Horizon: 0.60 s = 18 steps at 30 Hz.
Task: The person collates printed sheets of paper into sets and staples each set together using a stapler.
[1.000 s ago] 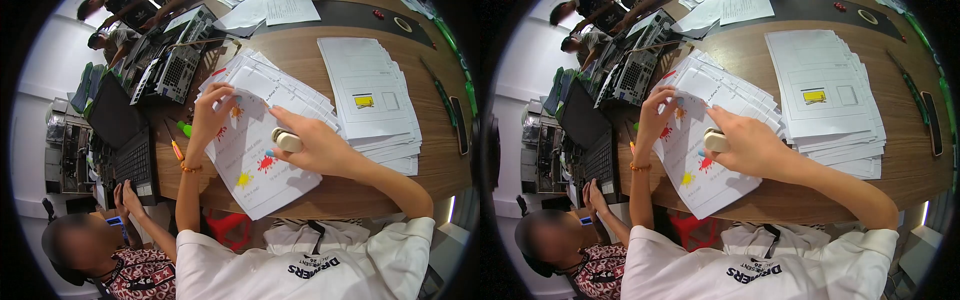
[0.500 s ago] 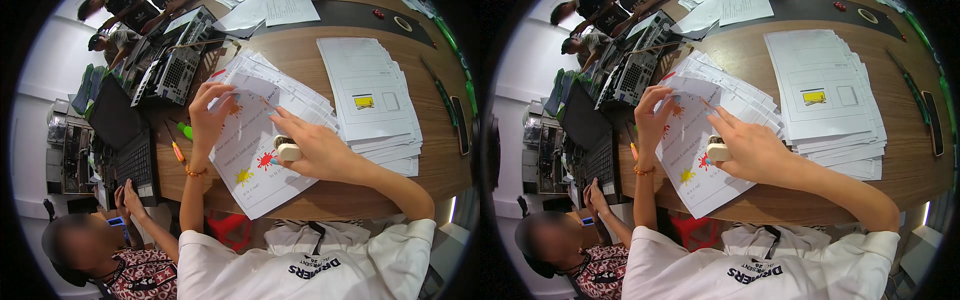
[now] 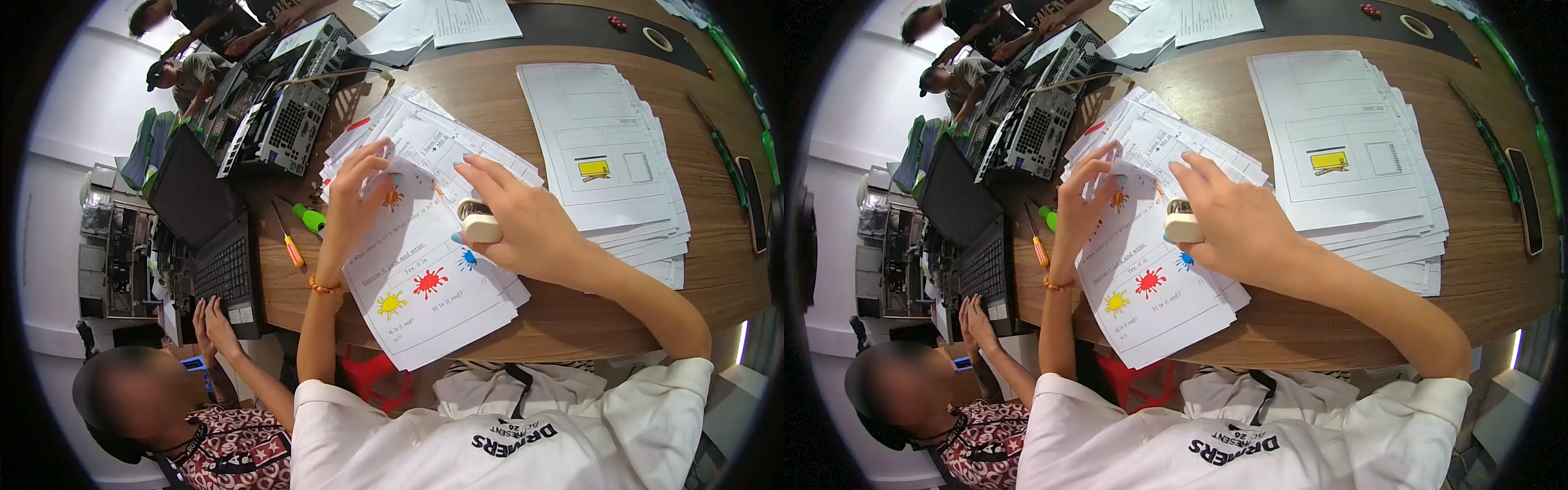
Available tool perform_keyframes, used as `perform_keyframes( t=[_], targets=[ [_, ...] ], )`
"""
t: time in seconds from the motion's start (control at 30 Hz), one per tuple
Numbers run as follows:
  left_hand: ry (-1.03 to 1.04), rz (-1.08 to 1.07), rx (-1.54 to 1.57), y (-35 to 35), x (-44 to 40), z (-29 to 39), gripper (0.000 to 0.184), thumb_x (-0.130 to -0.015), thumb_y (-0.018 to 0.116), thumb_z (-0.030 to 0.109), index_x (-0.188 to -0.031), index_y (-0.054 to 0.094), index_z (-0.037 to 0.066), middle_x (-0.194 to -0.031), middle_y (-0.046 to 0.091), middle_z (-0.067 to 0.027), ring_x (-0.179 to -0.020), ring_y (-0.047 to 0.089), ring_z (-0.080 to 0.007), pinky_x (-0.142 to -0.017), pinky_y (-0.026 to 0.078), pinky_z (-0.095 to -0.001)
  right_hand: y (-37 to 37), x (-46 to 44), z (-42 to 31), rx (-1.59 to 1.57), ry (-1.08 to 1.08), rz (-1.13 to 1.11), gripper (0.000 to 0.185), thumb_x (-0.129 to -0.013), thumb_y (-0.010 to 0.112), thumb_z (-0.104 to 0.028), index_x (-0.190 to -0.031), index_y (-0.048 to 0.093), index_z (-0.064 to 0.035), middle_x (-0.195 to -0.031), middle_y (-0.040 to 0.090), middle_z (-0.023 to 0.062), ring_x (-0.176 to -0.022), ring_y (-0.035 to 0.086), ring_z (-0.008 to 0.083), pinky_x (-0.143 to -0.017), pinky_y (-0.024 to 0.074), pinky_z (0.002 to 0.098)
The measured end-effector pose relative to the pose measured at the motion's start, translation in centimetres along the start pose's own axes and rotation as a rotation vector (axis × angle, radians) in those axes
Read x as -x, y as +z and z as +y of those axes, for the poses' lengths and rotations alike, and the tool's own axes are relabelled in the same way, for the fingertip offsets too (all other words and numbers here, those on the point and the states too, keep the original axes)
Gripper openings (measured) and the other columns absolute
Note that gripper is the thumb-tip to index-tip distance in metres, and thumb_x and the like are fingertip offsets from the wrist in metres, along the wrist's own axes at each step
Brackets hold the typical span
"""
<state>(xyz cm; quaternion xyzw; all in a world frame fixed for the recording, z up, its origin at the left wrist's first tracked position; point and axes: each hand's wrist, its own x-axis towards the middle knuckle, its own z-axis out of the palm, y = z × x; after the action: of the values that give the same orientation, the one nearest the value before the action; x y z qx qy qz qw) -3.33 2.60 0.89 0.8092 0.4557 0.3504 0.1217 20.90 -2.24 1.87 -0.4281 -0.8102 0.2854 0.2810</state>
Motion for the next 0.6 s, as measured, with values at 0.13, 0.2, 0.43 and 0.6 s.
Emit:
perform_keyframes(
  t=[0.13, 0.2, 0.43, 0.6],
  targets=[
    [0.127, 0.028, -0.204, 0.1, 0.2, 0.3, 0.019, -0.071, 0.061, -0.003, -0.089, 0.06, 0.002, -0.096, 0.065, -0.0063, -0.099, 0.056, -0.0259, -0.086, 0.04, -0.033, 0.4, 0.1, 0.3, 0.052, -0.014, -0.012, 0.066, -0.065, 0.069, -0.017, -0.122, 0.041, 0.0033, -0.127, 0.041, 0.0221, -0.087, 0.06, 0.0361, -0.072, 0.0496, 0.0409],
    [0.135, 0.024, -0.201, 0.1, 0.3, 0.1, 0.02, -0.073, 0.06, -0.004, -0.091, 0.06, 0.002, -0.095, 0.065, -0.0058, -0.096, 0.057, -0.023, -0.084, 0.042, -0.0319, 0.6, 0.1, 0.5, 0.059, -0.019, -0.007, 0.066, -0.066, 0.069, -0.017, -0.122, 0.041, 0.0031, -0.127, 0.042, 0.0221, -0.086, 0.06, 0.0362, -0.073, 0.0496, 0.0408],
    [-0.234, 0.103, 0.337, -0.7, 0.0, 1.3, 0.022, -0.08, 0.056, -0.006, -0.101, 0.058, -0.002, -0.091, 0.062, -0.0046, -0.084, 0.057, -0.0068, -0.066, 0.046, -0.0202, -0.3, -1.7, 0.3, -0.233, -0.059, 0.147, 0.05, -0.07, 0.066, -0.017, -0.112, 0.05, 0.0051, -0.101, 0.057, 0.024, -0.082, 0.061, 0.0338, -0.073, 0.0482, 0.0387],
    [-0.029, 0.209, 0.155, -0.9, -2.8, 3.1, 0.037, -0.08, 0.054, -0.007, -0.116, 0.055, 0.002, -0.097, 0.06, -0.0073, -0.082, 0.057, -0.0098, -0.07, 0.046, -0.0215, -1.1, -4.1, -0.9, -0.236, 0.066, 0.049, 0.024, -0.072, 0.062, -0.015, -0.091, 0.06, 0.0008, -0.076, 0.063, 0.0192, -0.073, 0.062, 0.0315, -0.069, 0.0474, 0.0392]
  ],
)
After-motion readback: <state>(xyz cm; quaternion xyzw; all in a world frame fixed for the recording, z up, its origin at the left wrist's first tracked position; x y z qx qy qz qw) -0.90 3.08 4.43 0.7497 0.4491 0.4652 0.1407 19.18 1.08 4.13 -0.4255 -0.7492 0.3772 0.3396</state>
